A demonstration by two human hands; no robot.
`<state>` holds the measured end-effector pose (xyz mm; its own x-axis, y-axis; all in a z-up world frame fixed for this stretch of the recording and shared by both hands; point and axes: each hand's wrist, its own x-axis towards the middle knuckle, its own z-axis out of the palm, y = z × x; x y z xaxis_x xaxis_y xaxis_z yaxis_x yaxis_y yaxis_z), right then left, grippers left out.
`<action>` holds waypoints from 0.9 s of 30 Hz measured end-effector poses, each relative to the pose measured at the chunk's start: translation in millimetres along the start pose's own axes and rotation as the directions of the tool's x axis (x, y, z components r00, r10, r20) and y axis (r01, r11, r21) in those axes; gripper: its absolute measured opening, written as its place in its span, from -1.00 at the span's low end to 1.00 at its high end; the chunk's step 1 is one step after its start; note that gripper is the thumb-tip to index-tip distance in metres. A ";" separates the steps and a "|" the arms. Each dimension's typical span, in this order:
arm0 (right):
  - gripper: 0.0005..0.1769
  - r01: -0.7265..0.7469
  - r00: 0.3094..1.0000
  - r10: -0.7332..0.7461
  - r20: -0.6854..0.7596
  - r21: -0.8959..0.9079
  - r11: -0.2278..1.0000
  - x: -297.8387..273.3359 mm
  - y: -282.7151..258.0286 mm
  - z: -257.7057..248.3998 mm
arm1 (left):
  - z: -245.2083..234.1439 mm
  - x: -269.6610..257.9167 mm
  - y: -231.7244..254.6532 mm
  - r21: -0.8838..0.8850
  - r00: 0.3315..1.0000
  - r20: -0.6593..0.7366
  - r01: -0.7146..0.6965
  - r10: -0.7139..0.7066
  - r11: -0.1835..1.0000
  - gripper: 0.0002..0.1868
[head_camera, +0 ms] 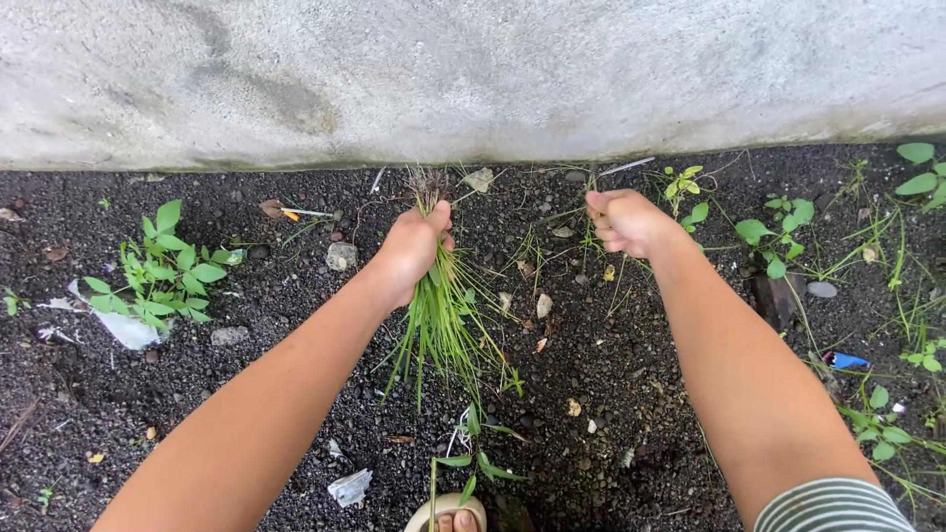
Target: Pulling weeds from the ground by hand in an outdoor area.
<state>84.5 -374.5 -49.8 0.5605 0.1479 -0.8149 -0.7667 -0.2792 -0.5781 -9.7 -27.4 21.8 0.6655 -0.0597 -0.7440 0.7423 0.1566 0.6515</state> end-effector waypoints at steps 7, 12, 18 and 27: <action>-0.50 0.029 0.954 -0.157 -0.255 -0.445 0.895 30.5 33.2 67.9 | -0.3 -6.1 2.0 -0.018 1.000 0.013 -0.024 0.024 1.000 -0.59; -0.26 -0.249 0.935 -0.123 -0.332 -0.864 0.438 -19.9 -1.5 134.3 | -14.5 -11.5 -2.9 -0.020 0.998 0.019 -0.057 0.057 0.998 -0.59; -0.32 -0.227 0.947 -0.108 -0.302 -0.868 0.442 16.7 23.0 135.0 | -31.4 -18.1 0.4 -0.010 0.999 -0.036 -0.017 0.017 1.000 -0.58; -0.77 -0.093 0.957 -0.025 -0.291 -0.387 0.917 32.9 20.4 82.0 | -28.8 -26.9 5.8 -0.021 0.999 -0.024 0.026 -0.027 0.999 -0.59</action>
<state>61.6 -297.6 -91.9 0.6465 -0.1271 -0.7522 -0.6343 -0.6375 -0.4374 -25.6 3.5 41.3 0.6435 -0.0406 -0.7643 0.7576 0.1758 0.6285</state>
